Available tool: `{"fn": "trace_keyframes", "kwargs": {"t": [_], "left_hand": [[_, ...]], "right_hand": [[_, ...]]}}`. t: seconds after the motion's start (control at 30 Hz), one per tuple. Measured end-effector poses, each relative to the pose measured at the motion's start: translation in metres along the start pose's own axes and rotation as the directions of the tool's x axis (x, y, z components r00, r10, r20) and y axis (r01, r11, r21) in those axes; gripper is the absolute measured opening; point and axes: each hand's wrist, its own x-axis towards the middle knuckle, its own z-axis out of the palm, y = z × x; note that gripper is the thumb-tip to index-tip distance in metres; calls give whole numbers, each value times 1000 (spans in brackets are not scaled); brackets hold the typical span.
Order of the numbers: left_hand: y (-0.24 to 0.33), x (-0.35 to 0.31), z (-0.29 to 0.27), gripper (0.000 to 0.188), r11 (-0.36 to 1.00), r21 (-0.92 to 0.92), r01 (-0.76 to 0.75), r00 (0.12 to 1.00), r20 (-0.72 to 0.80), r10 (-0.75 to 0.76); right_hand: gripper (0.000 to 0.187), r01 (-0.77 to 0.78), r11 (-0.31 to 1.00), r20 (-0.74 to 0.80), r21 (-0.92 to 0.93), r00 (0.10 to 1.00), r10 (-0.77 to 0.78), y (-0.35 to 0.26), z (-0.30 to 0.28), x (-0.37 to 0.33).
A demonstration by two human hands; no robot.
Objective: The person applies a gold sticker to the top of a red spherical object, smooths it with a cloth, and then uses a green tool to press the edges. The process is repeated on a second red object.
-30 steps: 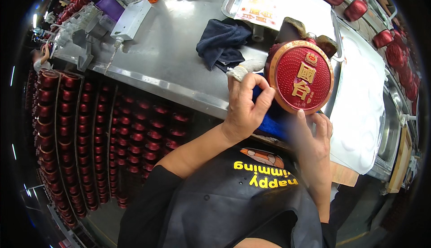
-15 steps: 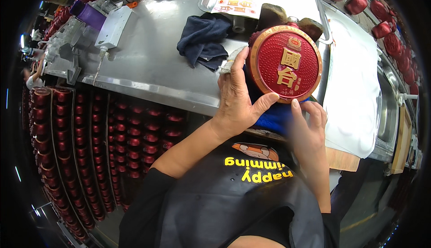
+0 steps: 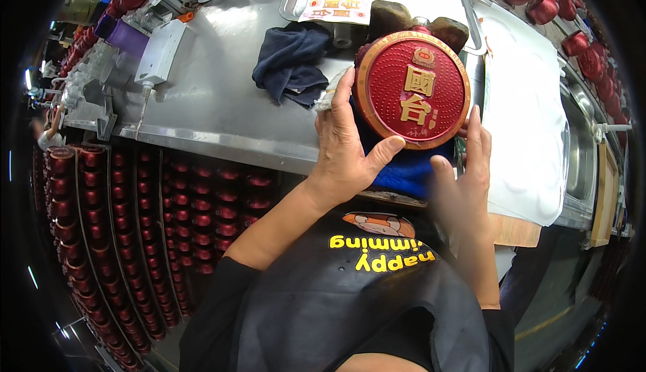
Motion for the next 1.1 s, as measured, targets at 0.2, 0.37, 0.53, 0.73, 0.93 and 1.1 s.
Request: {"fn": "trace_keyframes", "kwargs": {"t": [0.2,0.37,0.53,0.73,0.93,1.1], "left_hand": [[0,0,-1,114,1000,-15,6,1000,21,-6],[3,1,0,115,999,33,-20,1000,2,20],[2,1,0,115,999,39,-27,1000,-3,27],[4,1,-3,118,998,62,-20,999,27,19],[6,1,0,120,995,100,-20,1000,11,19],[6,1,2,118,997,81,-11,1000,0,11]], "right_hand": [[101,-60,998,-23,15,998,60,-5,8,16],[101,-79,994,-39,72,996,82,-5,11,20],[98,-72,990,-48,120,996,79,-5,12,22],[99,-16,987,-18,163,1000,19,5,7,21],[101,-28,991,-56,132,998,36,3,13,20],[100,-71,986,-66,149,994,82,-1,14,22]]}}
